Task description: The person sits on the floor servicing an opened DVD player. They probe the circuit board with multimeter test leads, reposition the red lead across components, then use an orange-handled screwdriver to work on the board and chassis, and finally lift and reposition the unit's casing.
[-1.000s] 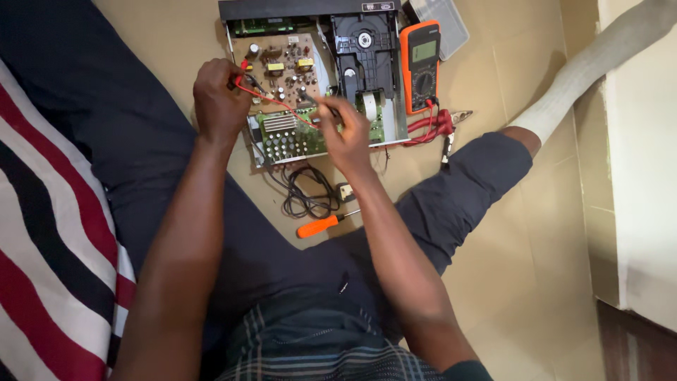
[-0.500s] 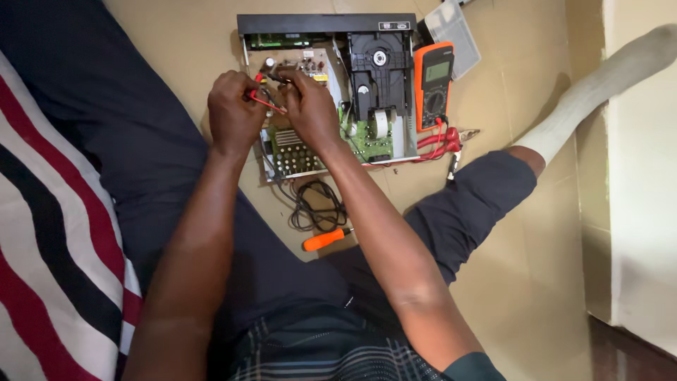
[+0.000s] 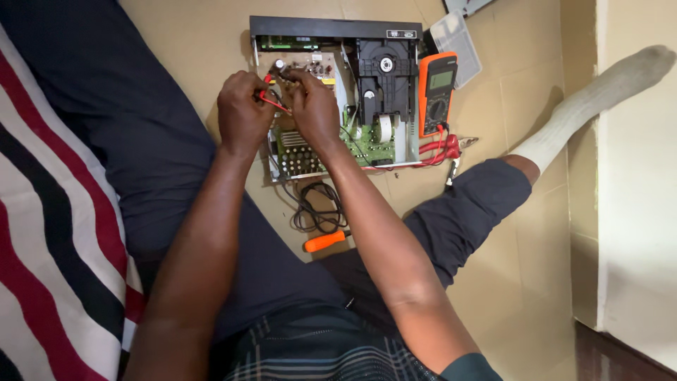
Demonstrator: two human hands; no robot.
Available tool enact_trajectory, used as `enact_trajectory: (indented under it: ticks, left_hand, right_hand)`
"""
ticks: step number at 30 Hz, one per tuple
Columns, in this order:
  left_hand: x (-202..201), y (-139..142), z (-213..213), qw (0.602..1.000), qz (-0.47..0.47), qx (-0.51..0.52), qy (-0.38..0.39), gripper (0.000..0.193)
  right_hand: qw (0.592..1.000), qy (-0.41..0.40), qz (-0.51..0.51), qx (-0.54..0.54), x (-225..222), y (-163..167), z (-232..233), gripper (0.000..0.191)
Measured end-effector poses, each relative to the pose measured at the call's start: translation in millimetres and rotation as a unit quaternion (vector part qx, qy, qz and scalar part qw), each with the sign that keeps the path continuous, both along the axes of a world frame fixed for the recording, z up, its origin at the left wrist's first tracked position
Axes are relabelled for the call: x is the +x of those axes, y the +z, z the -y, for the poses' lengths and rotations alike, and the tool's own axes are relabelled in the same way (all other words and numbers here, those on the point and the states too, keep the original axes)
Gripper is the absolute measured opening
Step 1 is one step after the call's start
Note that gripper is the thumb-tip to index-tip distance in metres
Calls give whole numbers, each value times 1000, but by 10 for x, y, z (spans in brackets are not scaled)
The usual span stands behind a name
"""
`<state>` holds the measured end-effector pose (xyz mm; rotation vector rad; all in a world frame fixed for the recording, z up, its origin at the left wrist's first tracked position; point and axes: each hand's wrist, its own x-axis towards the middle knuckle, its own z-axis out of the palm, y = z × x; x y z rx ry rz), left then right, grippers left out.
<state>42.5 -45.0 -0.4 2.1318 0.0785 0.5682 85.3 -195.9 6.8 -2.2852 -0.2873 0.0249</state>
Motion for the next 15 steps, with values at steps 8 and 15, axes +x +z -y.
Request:
enact_trajectory:
  ticks: [8,15]
  left_hand:
    - [-3,6,-1,1000,1,-1,4,14]
    - [-9,13,14,1000,-15,-3,6,14]
  right_hand:
    - [998,-3,-50,22,6,-53,14,29]
    - [998,6,-60,25,-13,-69,1,30]
